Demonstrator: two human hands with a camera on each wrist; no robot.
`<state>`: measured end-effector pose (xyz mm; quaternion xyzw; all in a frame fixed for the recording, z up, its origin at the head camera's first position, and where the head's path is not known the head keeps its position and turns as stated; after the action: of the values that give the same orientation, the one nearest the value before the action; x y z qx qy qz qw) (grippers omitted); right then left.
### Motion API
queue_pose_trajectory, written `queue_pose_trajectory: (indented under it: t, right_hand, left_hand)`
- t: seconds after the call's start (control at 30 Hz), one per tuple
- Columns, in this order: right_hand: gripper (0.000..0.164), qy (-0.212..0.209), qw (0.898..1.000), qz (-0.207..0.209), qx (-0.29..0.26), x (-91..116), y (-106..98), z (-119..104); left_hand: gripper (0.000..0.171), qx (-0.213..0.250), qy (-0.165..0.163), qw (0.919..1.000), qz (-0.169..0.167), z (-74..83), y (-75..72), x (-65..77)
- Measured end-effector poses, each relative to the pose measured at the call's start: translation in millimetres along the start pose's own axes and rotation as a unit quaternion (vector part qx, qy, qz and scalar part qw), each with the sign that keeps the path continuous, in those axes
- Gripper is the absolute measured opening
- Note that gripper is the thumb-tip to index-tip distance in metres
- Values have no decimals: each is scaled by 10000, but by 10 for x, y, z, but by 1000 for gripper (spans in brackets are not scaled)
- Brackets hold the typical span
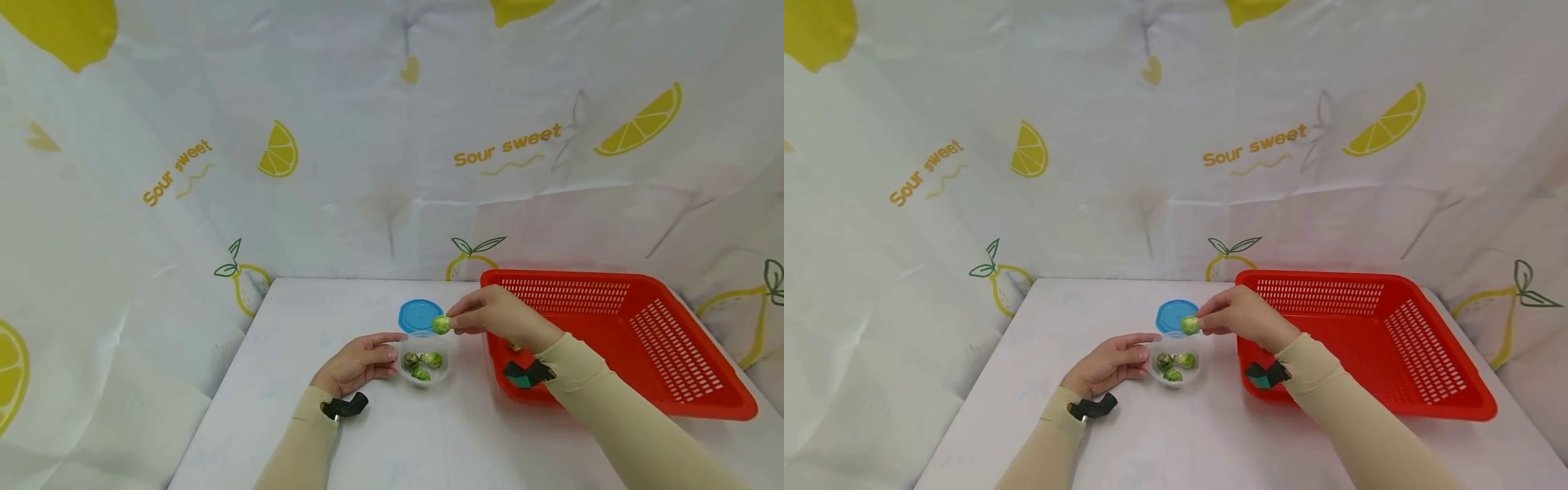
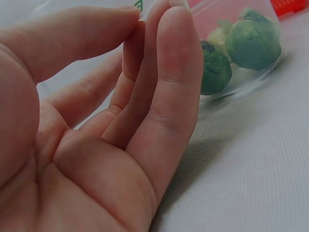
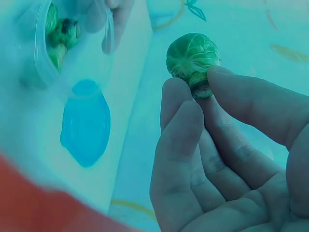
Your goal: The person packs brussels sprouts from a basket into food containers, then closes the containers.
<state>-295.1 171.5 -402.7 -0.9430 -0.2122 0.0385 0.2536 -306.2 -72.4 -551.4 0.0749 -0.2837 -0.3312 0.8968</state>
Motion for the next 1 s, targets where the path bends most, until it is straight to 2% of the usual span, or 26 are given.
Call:
queue_pose_trajectory:
  t: [0.3,0.53,0.77,1.0]
  right_hand:
    - [20,132,9992,-345,-164,-165,330,-24]
    - [17,205,9987,-467,40,-223,475,19]
    - [18,551,9961,-508,463,-185,507,82]
    - [22,573,9967,-438,378,-145,415,51]
  left_hand:
    - [49,19,-27,10000,23,-12,-1,-7]
    - [50,82,-20,10000,1,-9,0,10]
    - [51,97,-9,9999,-23,-9,10,11]
    - [52,38,49,10000,-36,-6,11,3]
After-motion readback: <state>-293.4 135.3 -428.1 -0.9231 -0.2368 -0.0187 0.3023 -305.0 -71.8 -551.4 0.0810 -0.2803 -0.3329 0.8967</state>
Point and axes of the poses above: each hand's wrist, its own x-axis away from the middle knuckle, its own y-axis out of the palm, z = x × y, the point moved 8 cm from there along -x, towards the middle knuckle, and after that the axes turned 14 degrees about -y, right-handed, at the moved point
